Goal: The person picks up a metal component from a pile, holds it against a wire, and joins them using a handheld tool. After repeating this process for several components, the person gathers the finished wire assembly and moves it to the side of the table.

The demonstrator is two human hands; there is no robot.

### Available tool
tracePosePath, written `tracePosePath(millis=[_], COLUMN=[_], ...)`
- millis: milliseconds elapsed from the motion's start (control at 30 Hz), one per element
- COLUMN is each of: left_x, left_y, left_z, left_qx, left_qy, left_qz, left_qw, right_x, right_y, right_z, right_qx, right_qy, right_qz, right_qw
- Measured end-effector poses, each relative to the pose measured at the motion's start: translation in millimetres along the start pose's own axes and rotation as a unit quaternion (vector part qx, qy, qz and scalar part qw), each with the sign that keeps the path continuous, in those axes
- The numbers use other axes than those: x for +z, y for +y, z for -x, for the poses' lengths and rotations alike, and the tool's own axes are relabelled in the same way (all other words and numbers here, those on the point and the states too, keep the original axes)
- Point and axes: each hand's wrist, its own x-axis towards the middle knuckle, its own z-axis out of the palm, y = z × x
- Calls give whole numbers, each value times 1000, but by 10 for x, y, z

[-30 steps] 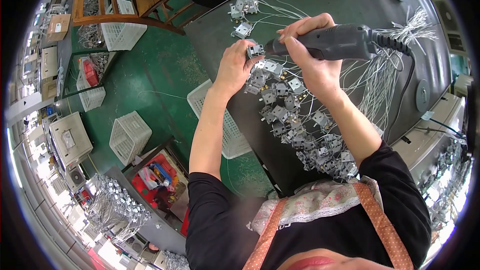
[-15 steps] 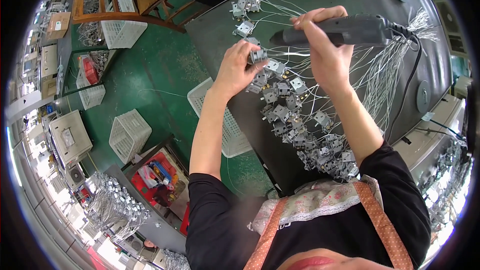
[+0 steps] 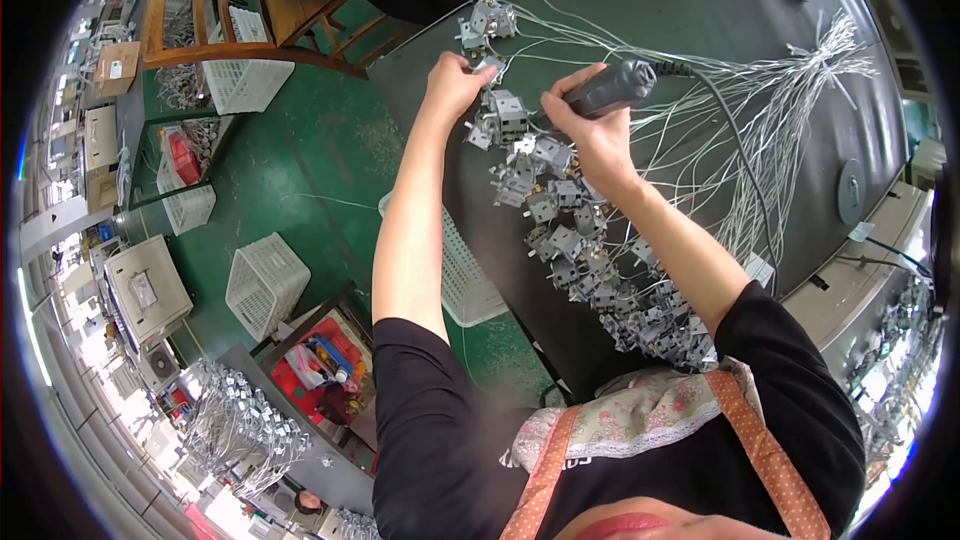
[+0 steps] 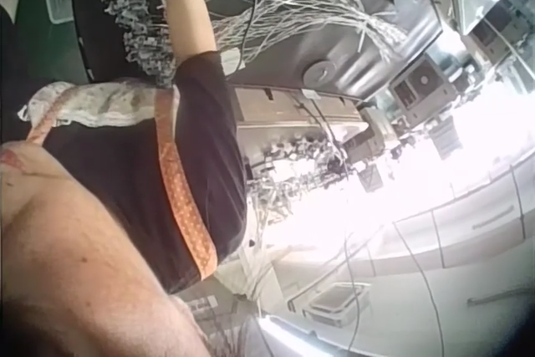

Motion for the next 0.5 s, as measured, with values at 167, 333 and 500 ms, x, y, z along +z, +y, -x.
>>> tracePosePath(millis=[167,333,500], left_x=[-164,-215,-66], left_y=[84,272,11], left_z=[-288,-166,66], left_qx=[-179,-54,146], left_qy=[-344,-299,-80], left_qz=[139,14,-48], left_qw=[911,953,985], right_x=[-48,-102,-102], right_y=[34,-16,-98], right_z=[61,-37,-226], right_qx=[11,24,-22], right_qy=[-51,-29,29], right_qz=[0,25,-45], right_qw=[999,999,998])
